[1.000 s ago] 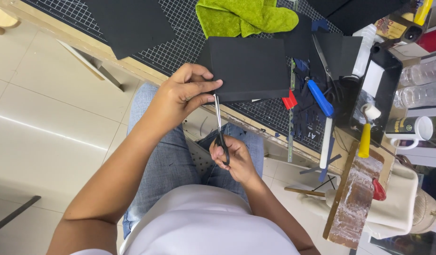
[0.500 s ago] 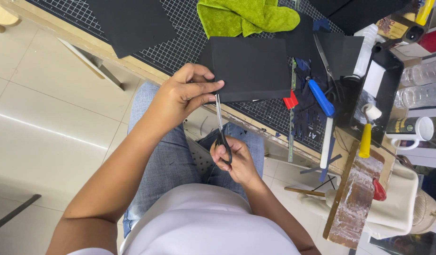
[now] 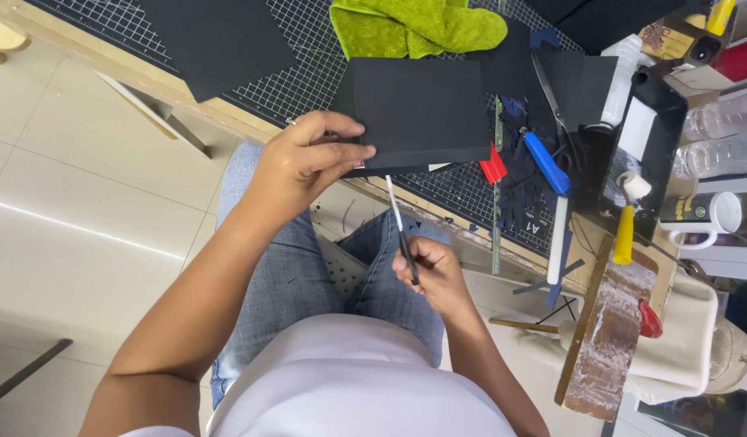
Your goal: Assembling and finishing a small box by lining it with black paper using adhesive and hand tools
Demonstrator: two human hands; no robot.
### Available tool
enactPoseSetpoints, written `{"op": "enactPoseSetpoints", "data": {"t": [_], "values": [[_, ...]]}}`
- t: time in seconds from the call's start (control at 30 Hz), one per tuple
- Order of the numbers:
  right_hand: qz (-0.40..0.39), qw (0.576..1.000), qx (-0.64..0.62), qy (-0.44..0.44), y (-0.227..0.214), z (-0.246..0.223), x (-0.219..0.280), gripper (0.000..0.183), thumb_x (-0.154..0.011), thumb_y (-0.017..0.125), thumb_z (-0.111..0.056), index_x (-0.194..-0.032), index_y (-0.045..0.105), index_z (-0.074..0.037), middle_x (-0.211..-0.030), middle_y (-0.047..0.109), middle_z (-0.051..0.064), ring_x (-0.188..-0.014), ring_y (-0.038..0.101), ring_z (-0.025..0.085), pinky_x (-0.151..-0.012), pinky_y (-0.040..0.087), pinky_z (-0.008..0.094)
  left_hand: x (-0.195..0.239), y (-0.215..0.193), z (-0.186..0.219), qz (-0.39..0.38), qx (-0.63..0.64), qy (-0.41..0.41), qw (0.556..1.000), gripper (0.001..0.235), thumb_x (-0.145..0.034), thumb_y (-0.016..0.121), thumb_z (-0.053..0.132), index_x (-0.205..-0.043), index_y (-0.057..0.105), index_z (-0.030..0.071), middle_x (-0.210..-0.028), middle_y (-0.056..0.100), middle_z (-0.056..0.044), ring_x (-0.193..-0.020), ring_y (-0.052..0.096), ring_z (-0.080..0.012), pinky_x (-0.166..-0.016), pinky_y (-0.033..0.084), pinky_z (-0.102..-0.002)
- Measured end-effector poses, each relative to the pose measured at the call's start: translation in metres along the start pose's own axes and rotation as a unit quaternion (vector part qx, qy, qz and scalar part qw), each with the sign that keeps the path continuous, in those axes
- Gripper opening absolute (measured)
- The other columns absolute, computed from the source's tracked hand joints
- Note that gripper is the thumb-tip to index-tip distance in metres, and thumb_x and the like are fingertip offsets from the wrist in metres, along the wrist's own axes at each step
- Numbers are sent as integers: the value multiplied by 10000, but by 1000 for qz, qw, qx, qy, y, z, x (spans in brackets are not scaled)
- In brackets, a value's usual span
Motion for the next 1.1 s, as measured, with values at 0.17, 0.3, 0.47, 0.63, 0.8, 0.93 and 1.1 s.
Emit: {"op": "enactPoseSetpoints", "data": {"t": [0.17, 0.3, 0.47, 0.63, 0.8, 0.93, 1.1], "values": [[45, 999, -14, -27, -24, 5, 9, 233, -879, 766, -33, -729, 593, 14, -546, 564, 152, -331, 452, 83, -291, 340, 169, 7, 7, -12, 56, 1, 90, 994, 46, -918, 797, 27, -931, 821, 64, -1027, 754, -90, -949, 732, -288, -876, 594, -376], [108, 992, -15, -55, -55, 11, 14, 229, -905, 756, -68, -757, 597, 4, -575, 571, 151, -338, 443, 85, -303, 339, 175, 18, 15, -23, 116, 30, 101, 988, 67, -904, 802, -20, -941, 830, 28, -1061, 766, -119, -965, 750, -276, -877, 605, -348], [293, 945, 24, -141, -97, -9, 15, 302, -931, 789, -247, -744, 626, -75, -600, 586, 93, -358, 443, 97, -348, 324, 194, 23, 20, -17, 190, 59, 67, 978, 84, -881, 809, -63, -924, 830, 6, -1052, 756, -152, -945, 765, -290, -832, 636, -361], [512, 802, 291, -96, -186, -10, 24, 339, -950, 846, -187, -698, 639, -93, -569, 630, 69, -416, 523, 117, -392, 358, 221, 49, 21, -35, 189, 38, -18, 981, 104, -830, 880, -14, -887, 803, 26, -1040, 741, -150, -949, 732, -311, -813, 632, -368], [531, 700, 478, -5, -259, 12, 23, 312, -813, 908, -228, -866, 634, -90, -736, 681, 97, -658, 681, 271, -604, 499, 384, 67, 23, -54, 166, 33, -113, 979, 429, -859, 904, 174, -1140, 613, 34, -1248, 587, -198, -1112, 626, -402, -918, 561, -517], [508, 656, 557, 42, -273, 5, 8, 271, -765, 937, -260, -830, 682, -194, -789, 713, -1, -770, 729, 293, -694, 537, 418, 45, 38, -30, 54, -10, -123, 991, 981, -845, 920, 288, -1609, 337, 92, -1532, 377, -273, -1398, 439, -545, -1128, 418, -690], [444, 674, 581, 109, -255, -26, -5, 184, -777, 880, -205, -856, 714, -216, -885, 737, -13, -853, 719, 262, -707, 526, 435, -8, 48, -60, 24, -161, -96, 982, 600, -1059, 601, 52, -1604, 358, 122, -1329, 608, -235, -1134, 625, -427, -888, 538, -534]]}}
Point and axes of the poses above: each hand's wrist, its own x-axis away from the middle knuckle, its own y-axis out of the palm, z = x × y, the point moved 3 cm from there along -x, towards the middle knuckle
